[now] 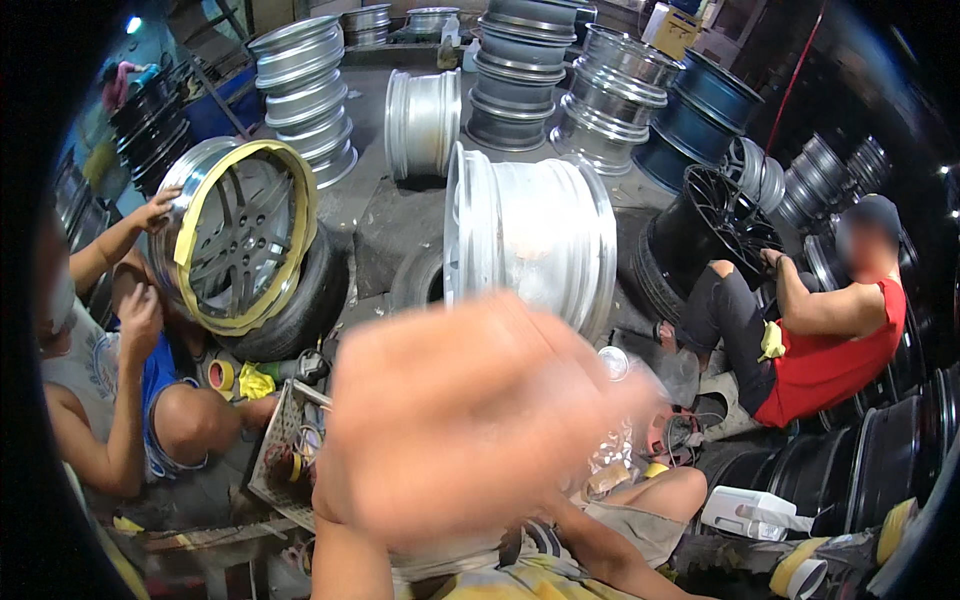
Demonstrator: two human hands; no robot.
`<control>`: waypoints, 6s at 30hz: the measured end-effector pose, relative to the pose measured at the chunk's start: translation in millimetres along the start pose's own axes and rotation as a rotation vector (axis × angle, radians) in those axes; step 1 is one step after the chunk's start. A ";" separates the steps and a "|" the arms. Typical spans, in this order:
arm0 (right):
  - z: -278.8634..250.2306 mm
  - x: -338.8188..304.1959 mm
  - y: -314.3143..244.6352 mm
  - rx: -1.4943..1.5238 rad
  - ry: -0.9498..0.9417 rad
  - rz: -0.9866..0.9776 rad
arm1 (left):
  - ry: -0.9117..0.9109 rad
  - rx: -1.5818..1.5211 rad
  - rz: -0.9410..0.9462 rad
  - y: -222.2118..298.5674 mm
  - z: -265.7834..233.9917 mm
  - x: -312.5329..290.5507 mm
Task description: The person sits on the floor and uses a purple abrasive pad to polish the outer surface of a white wheel rim. They repeatedly rub the rim's surface, rotate it to access different areas, and occasionally dip the pad into a small container of compound. Other workers are visible in the background performing similar tasks.
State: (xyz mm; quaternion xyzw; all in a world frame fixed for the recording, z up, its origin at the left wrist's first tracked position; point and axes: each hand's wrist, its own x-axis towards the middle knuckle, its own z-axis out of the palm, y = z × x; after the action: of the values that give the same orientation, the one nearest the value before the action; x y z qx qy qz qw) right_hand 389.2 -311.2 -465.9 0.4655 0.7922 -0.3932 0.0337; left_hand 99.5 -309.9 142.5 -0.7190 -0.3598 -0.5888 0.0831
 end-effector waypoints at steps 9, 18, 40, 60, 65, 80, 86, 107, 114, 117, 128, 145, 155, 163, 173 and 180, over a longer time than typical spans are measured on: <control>-85.4 9.0 -96.3 0.158 0.558 -0.299 | -0.143 0.083 -0.618 -135.8 28.0 -42.1; -222.9 -7.1 -182.2 0.811 0.430 -0.127 | -0.854 -0.150 -0.760 -143.8 90.1 -95.8; -322.2 -42.4 -222.0 1.112 0.678 -0.262 | -0.810 -0.333 -0.932 -166.0 133.7 -90.6; -341.5 -42.0 -234.6 1.174 0.667 -0.390 | -0.477 -0.630 -1.068 -147.6 153.4 -91.0; -344.1 -38.6 -230.2 1.033 0.807 -0.383 | -0.377 -0.256 -0.594 -130.7 156.6 -82.2; -343.8 -37.3 -224.8 0.876 0.747 -0.459 | -0.644 -0.520 -0.801 -129.9 157.8 -95.2; -348.6 -30.0 -236.6 1.073 0.810 -0.430 | -0.562 -0.677 -0.913 -134.8 158.2 -91.0; -357.6 86.2 -324.1 0.266 1.113 -0.567 | 0.361 0.198 -0.727 -267.4 104.9 -99.2; -341.7 112.9 -352.5 0.145 1.191 -0.535 | 0.246 0.106 -0.916 -264.7 127.7 -106.5; -346.4 127.2 -352.3 0.140 1.222 -0.505 | 0.238 0.103 -0.866 -257.5 131.5 -108.2; -366.2 137.1 -356.3 0.008 1.157 -0.472 | 0.273 0.089 -0.796 -262.1 133.6 -112.9; -369.7 122.1 -357.8 -0.005 0.983 -0.225 | 0.323 0.112 -0.723 -257.3 134.7 -121.7; -376.3 132.3 -359.9 -0.027 0.956 -0.203 | 0.254 0.239 -0.756 -263.9 136.0 -124.9; -371.0 126.3 -357.6 0.012 0.895 -0.260 | 0.268 0.211 -0.763 -257.2 130.4 -124.6; -369.9 133.0 -355.4 -0.041 0.891 -0.273 | 0.247 0.267 -0.781 -257.4 126.0 -128.8; -372.2 125.2 -349.2 -0.106 0.927 -0.311 | 0.191 0.200 -0.828 -257.9 131.9 -121.3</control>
State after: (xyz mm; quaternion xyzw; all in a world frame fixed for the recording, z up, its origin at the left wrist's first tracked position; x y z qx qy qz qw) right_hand 168.1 -68.5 -55.6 0.4653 0.8028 -0.1042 -0.3579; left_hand 38.8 -101.5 -84.6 -0.4448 -0.6639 -0.5984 -0.0577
